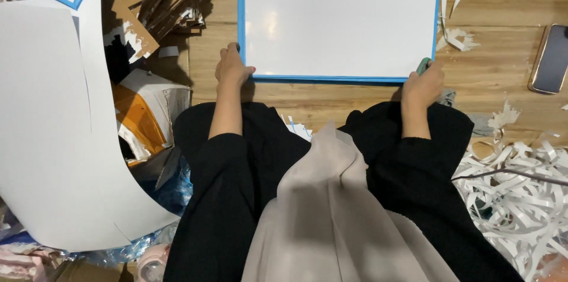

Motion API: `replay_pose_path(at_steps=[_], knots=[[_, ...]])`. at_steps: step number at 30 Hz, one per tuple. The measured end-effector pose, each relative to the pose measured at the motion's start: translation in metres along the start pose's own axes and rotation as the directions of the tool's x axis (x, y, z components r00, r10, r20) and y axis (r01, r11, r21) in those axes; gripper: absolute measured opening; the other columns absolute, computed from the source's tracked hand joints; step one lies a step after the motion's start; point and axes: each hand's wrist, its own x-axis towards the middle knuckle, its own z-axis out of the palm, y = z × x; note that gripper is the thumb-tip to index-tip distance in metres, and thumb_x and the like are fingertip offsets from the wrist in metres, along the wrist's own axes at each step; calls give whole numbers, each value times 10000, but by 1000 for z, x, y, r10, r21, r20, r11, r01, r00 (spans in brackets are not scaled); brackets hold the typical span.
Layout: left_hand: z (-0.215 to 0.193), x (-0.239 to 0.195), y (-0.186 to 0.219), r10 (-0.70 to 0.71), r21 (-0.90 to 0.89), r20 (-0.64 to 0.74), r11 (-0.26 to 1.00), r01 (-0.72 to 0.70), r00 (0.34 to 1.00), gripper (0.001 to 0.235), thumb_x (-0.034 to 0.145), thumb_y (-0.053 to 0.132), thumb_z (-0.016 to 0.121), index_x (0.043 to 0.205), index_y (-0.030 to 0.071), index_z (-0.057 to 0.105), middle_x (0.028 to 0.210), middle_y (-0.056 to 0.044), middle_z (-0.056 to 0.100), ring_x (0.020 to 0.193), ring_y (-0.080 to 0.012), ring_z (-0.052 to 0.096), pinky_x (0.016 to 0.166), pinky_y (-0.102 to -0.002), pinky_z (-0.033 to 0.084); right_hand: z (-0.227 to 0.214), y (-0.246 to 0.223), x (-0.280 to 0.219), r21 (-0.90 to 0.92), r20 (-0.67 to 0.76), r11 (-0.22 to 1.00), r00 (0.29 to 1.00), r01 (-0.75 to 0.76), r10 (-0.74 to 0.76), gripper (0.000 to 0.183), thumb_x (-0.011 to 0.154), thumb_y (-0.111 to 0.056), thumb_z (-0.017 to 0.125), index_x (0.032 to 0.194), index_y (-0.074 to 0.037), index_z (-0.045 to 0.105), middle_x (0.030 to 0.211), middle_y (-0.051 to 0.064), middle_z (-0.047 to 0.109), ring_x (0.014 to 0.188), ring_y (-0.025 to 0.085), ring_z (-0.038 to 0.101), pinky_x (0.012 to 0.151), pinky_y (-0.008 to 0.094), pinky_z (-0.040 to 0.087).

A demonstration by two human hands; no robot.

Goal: Assembling folders by applying white paper sheets to blue covers and smoothing them with a hand tool.

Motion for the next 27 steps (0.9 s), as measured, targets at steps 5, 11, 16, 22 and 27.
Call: replay_pose_path(at_steps=[5, 11, 16, 22, 27], knots=[[-8, -2, -2, 51, -28, -13, 998, -51, 999, 713, 732, 88, 887, 1373, 66, 577, 1274, -218, 572, 1114, -500, 641, 866, -637, 541, -50, -160, -94, 156, 185, 980, 971, 120, -149, 379, 898, -21, 721, 1259, -33, 607, 1072, 207, 666, 1034, 424, 693, 813, 605, 569], [-24, -18, 8, 20, -28, 43, 999, -19, 999, 652, 800, 57, 823, 1399, 79, 566, 1305, -209, 552, 1183, -497, 602, 952, -646, 486, -47, -292, -207, 374, 458, 731, 571, 572, -681, 488, 930, 41, 618, 1396, -27, 494, 1077, 208, 646, 1047, 399, 689, 832, 513, 594], [-28, -21, 12, 3, -28, 66, 1000, -1, 998, 659, 823, 69, 813, 1427, 93, 549, 1317, -193, 547, 1208, -480, 596, 974, -638, 468, -61, -214, -150, 294, 486, 728, 559, 619, -672, 458, 987, -52, 599, 1417, -142, 472, 1077, 205, 633, 1040, 428, 692, 819, 536, 600], [-2, -6, 13, -1, 62, -10, 998, 2, 1000, 833, 761, 63, 843, 1499, 109, 460, 1299, -191, 569, 1170, -459, 620, 899, -617, 471, 15, 65, 34, 23, -76, 991, 989, 130, -128, 390, 859, -124, 815, 1224, -106, 681, 1055, 162, 707, 1026, 416, 683, 850, 571, 519], [20, -90, 83, 298, 506, -133, 840, -194, 945, 824, 860, -137, 697, 1589, 79, 380, 1614, -204, 363, 1467, -414, 292, 1149, -606, 256, 3, 25, 22, 307, -155, 950, 983, -52, 103, 740, 821, -226, 902, 1375, -324, 420, 820, -80, 700, 885, 259, 739, 853, 441, 539]])
